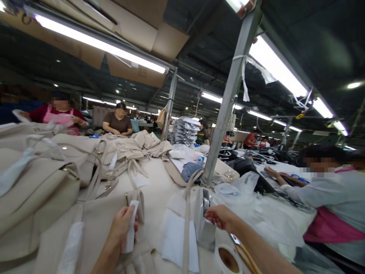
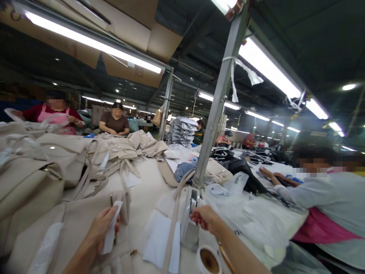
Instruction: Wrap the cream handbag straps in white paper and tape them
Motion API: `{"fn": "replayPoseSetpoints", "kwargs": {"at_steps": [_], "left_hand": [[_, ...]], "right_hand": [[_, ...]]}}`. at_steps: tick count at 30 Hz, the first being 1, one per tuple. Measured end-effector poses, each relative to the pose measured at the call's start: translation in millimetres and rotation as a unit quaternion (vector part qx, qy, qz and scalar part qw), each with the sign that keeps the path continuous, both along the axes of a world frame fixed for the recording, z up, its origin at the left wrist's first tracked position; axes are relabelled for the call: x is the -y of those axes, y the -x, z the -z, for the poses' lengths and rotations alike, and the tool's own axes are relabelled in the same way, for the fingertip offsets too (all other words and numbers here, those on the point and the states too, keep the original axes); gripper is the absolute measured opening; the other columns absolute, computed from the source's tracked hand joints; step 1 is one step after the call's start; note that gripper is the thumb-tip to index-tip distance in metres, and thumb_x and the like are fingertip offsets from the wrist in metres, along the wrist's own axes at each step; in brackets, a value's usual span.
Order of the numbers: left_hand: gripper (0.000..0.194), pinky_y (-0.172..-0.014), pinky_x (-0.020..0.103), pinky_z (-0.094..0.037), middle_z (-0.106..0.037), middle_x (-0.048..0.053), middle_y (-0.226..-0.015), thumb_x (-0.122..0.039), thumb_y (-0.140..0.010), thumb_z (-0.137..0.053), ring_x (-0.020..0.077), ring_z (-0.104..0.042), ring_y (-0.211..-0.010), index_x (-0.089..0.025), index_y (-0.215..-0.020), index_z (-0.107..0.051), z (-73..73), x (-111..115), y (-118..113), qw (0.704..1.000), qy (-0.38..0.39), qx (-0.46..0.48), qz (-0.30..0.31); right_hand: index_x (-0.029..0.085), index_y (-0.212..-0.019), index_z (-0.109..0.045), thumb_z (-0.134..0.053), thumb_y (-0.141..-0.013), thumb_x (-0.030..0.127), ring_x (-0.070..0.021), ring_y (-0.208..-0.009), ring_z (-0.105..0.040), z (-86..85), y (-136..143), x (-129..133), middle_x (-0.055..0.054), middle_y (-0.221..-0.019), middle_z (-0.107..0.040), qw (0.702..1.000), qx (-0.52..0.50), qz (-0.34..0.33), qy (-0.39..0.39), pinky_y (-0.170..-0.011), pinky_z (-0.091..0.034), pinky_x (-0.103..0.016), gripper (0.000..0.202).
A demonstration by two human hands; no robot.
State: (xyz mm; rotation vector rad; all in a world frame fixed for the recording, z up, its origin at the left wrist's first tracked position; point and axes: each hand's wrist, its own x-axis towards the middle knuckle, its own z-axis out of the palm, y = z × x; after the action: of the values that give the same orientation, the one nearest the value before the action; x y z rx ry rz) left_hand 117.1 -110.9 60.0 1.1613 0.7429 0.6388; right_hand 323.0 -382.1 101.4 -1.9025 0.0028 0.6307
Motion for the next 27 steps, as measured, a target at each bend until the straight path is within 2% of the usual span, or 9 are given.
{"fn": "replayPoseSetpoints", "kwargs": {"at_steps": [4,8,10,13,16,19,23,25,27], "left_hand": [[0.026,-0.031,0.018,-0.035,-0.050,-0.005,-0.043,-0.035,-0.084,-0.050,0.0092,-0.046,-0.030,-0.019,-0.064,-0.047,-2.5,1,2,1.000,-0.001,-0.003,0.005],[0.024,-0.030,0.018,-0.034,-0.050,-0.006,-0.043,-0.034,-0.083,-0.050,0.0093,-0.046,-0.030,-0.020,-0.065,-0.047,-6.0,3,4,1.000,0.004,-0.001,0.003],[0.023,-0.031,0.018,-0.035,-0.051,-0.006,-0.044,-0.033,-0.083,-0.049,0.0088,-0.045,-0.030,-0.019,-0.065,-0.047,-6.0,3,4,1.000,0.001,0.002,0.005],[0.023,-0.030,0.018,-0.034,-0.049,-0.006,-0.042,-0.034,-0.083,-0.049,0.0085,-0.044,-0.030,-0.020,-0.065,-0.046,-3.1,2,2,1.000,-0.006,0.003,0.003],[0.024,-0.030,0.018,-0.033,-0.047,-0.007,-0.042,-0.035,-0.082,-0.048,0.0083,-0.043,-0.030,-0.020,-0.064,-0.045,1.6,1,-1,1.000,-0.016,0.004,-0.005],[0.023,-0.030,0.018,-0.032,-0.048,-0.007,-0.044,-0.036,-0.080,-0.049,0.0077,-0.042,-0.030,-0.021,-0.064,-0.044,6.7,1,-3,0.999,-0.025,0.005,-0.021],[0.027,-0.031,0.019,-0.031,-0.049,-0.007,-0.046,-0.044,-0.076,-0.053,0.0073,-0.040,-0.031,-0.021,-0.063,-0.044,13.5,0,-6,0.998,-0.044,0.006,-0.039],[0.032,-0.032,0.019,-0.031,-0.048,-0.007,-0.046,-0.050,-0.075,-0.054,0.0076,-0.040,-0.031,-0.021,-0.063,-0.044,16.5,-1,-7,0.998,-0.053,0.007,-0.043],[0.035,-0.032,0.021,-0.032,-0.048,-0.007,-0.046,-0.054,-0.074,-0.053,0.0084,-0.041,-0.032,-0.022,-0.064,-0.044,19.2,-2,-7,0.997,-0.059,0.011,-0.042]], "right_hand": [[0.012,-0.054,-0.054,-0.056,-0.071,0.013,-0.0029,-0.038,-0.047,-17.8,9,0,0.001,-0.048,-0.055,0.999,0.015,0.035,-0.003,-0.035,-0.012,-0.011,0.017],[0.014,-0.058,-0.054,-0.061,-0.067,0.015,-0.0024,-0.043,-0.047,-26.3,37,7,0.002,-0.053,-0.058,0.997,0.063,0.028,-0.045,-0.035,-0.011,-0.011,0.011],[0.015,-0.056,-0.053,-0.060,-0.066,0.017,-0.0019,-0.041,-0.043,-15.6,55,13,0.004,-0.051,-0.053,0.997,0.048,0.032,-0.050,-0.035,-0.011,-0.011,0.013],[0.015,-0.049,-0.046,-0.056,-0.064,0.016,-0.0013,-0.036,-0.034,12.9,80,20,0.005,-0.044,-0.043,0.999,-0.004,0.043,-0.027,-0.036,-0.011,-0.012,0.019],[0.016,-0.047,-0.046,-0.055,-0.060,0.015,-0.0015,-0.034,-0.031,25.7,106,16,0.005,-0.041,-0.041,0.999,-0.039,-0.003,0.001,-0.036,-0.009,-0.014,0.016],[0.016,-0.057,-0.052,-0.060,-0.060,0.024,-0.0027,-0.039,-0.037,1.2,131,-9,0.003,-0.049,-0.050,0.990,-0.032,-0.137,-0.028,-0.038,-0.012,-0.016,0.012],[0.017,-0.067,-0.056,-0.064,-0.064,0.036,-0.0033,-0.042,-0.035,-51.5,146,-76,0.005,-0.050,-0.052,0.935,0.066,-0.330,-0.110,-0.042,-0.018,-0.019,0.022],[0.017,-0.066,-0.054,-0.061,-0.065,0.037,-0.0037,-0.043,-0.034,-61.0,143,-117,0.007,-0.049,-0.049,0.911,0.091,-0.376,-0.143,-0.043,-0.018,-0.020,0.020],[0.018,-0.064,-0.052,-0.058,-0.066,0.034,-0.0040,-0.042,-0.032,-55.0,135,-155,0.007,-0.047,-0.047,0.902,0.097,-0.398,-0.135,-0.042,-0.017,-0.021,0.017]]}}
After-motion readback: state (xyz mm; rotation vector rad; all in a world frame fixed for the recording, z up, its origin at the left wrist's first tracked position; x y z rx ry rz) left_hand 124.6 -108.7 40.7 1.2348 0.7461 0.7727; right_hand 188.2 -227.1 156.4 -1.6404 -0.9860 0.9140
